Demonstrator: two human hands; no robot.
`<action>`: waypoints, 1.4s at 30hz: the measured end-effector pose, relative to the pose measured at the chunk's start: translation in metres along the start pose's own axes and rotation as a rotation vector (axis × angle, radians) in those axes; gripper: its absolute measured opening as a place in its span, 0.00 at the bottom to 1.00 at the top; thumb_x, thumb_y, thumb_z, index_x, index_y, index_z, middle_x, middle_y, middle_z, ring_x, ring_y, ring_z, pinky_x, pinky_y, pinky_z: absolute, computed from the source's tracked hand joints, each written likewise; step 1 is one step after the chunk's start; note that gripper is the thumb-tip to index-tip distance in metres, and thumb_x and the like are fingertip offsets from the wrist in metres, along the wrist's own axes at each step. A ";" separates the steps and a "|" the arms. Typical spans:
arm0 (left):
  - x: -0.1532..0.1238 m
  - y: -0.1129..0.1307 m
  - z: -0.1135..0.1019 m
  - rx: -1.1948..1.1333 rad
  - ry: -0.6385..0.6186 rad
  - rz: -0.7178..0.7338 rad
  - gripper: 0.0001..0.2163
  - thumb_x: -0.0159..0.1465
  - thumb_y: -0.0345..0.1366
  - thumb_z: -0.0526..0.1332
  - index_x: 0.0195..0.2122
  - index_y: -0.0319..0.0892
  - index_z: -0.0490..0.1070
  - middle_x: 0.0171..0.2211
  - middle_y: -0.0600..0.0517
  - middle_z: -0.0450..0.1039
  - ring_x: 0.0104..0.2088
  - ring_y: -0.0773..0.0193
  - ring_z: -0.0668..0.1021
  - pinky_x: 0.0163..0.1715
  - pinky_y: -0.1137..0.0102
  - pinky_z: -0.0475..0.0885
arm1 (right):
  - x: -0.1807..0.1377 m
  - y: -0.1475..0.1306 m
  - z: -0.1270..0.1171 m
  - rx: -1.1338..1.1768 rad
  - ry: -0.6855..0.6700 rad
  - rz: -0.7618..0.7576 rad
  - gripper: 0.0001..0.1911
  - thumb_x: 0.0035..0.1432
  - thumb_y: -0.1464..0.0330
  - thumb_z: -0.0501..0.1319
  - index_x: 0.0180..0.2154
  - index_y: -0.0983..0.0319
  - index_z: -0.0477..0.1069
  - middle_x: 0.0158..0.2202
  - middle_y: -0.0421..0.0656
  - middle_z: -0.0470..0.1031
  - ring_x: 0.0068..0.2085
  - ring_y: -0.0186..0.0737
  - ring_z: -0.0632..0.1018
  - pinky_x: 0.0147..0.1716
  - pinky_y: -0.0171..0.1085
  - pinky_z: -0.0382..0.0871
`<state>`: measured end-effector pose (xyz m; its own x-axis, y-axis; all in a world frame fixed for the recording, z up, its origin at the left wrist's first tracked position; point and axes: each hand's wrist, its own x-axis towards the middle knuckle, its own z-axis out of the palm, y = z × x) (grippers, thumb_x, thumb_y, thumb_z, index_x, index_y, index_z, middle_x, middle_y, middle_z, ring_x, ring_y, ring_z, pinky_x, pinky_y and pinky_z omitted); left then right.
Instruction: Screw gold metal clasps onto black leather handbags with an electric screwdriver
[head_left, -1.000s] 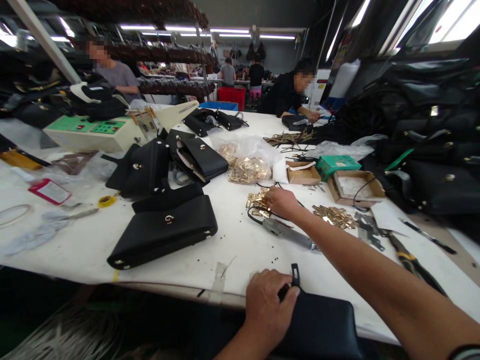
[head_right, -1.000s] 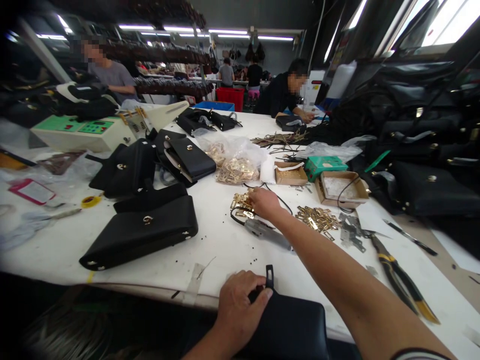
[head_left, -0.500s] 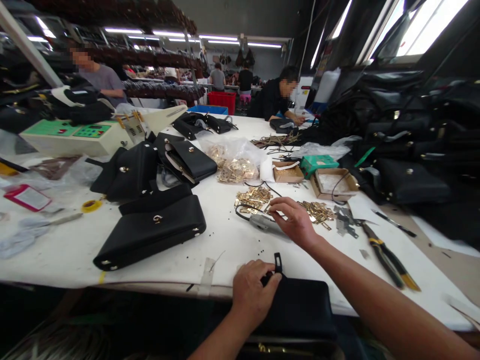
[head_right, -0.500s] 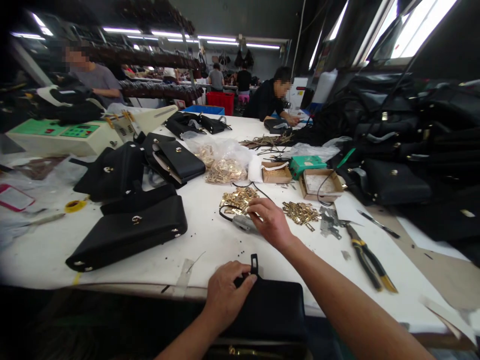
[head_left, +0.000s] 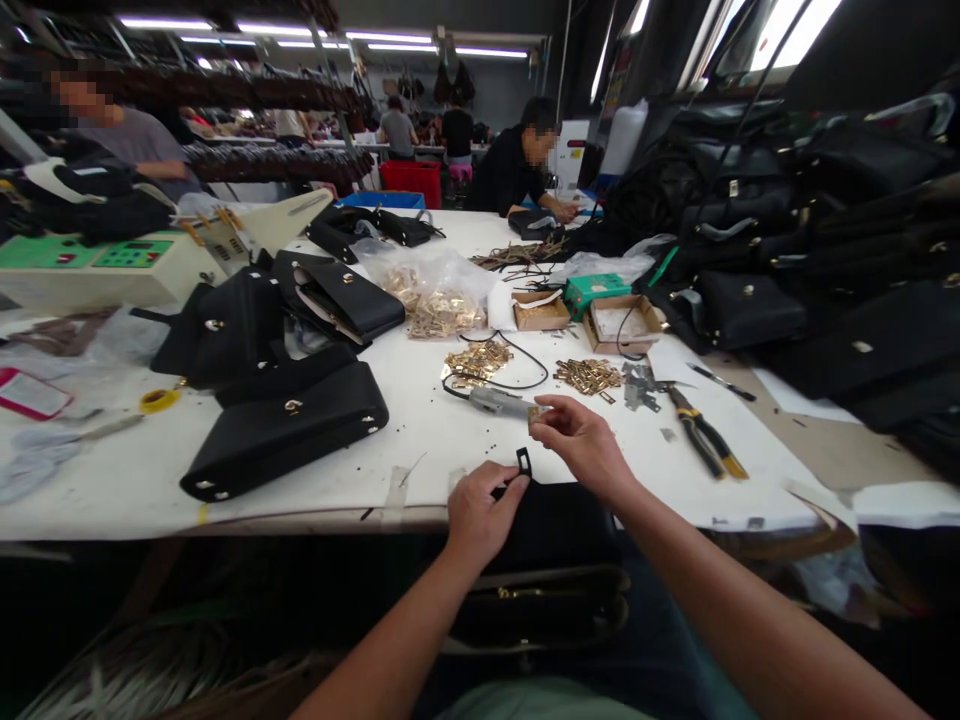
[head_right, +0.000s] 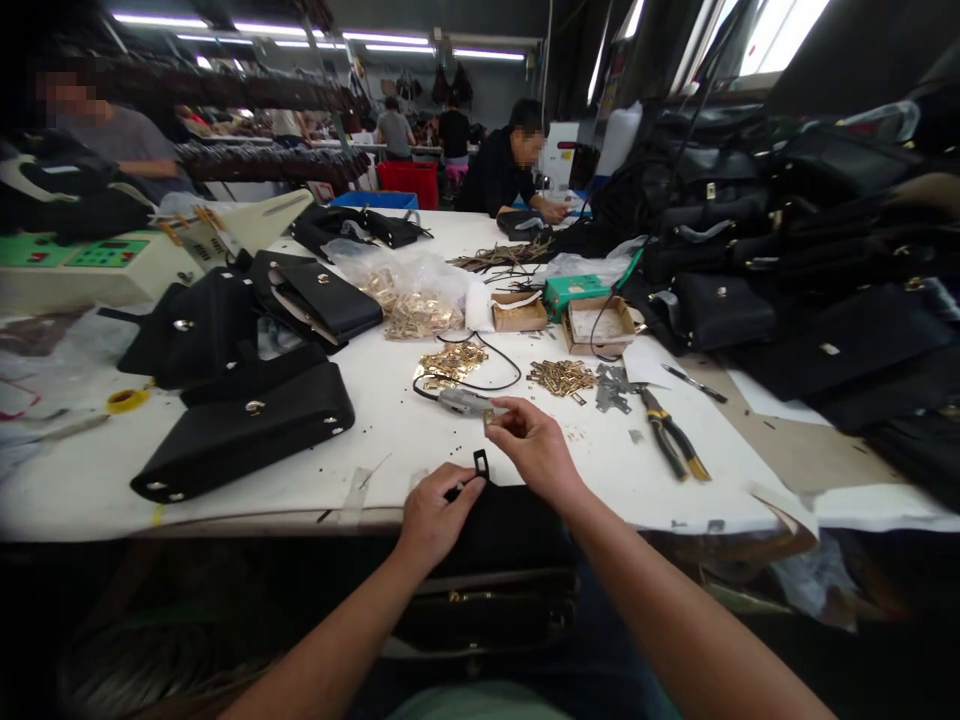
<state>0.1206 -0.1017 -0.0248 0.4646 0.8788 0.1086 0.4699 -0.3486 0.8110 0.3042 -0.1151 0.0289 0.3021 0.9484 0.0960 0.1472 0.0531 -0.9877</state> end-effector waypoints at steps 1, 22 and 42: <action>-0.001 0.001 0.001 -0.001 -0.003 0.000 0.09 0.69 0.40 0.60 0.42 0.47 0.80 0.40 0.53 0.81 0.42 0.63 0.80 0.44 0.70 0.71 | -0.005 0.002 -0.002 0.048 -0.003 0.063 0.28 0.54 0.60 0.68 0.55 0.62 0.71 0.32 0.40 0.77 0.33 0.38 0.78 0.31 0.37 0.73; -0.005 0.007 0.009 0.053 0.141 0.191 0.04 0.66 0.35 0.65 0.39 0.47 0.80 0.41 0.53 0.83 0.42 0.59 0.83 0.46 0.62 0.73 | -0.024 0.018 -0.027 -0.224 -0.090 0.091 0.14 0.62 0.62 0.61 0.48 0.60 0.74 0.39 0.43 0.76 0.38 0.41 0.80 0.35 0.39 0.72; 0.009 0.021 0.011 -0.040 0.224 0.445 0.05 0.65 0.29 0.65 0.40 0.46 0.77 0.38 0.52 0.81 0.40 0.61 0.82 0.43 0.64 0.75 | -0.056 0.012 -0.031 -0.229 0.048 -0.292 0.06 0.61 0.72 0.66 0.35 0.56 0.81 0.44 0.44 0.80 0.46 0.42 0.81 0.47 0.41 0.75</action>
<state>0.1434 -0.1045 -0.0133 0.4392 0.6973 0.5664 0.2309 -0.6969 0.6790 0.3187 -0.1771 0.0151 0.2597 0.8875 0.3806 0.4389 0.2426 -0.8652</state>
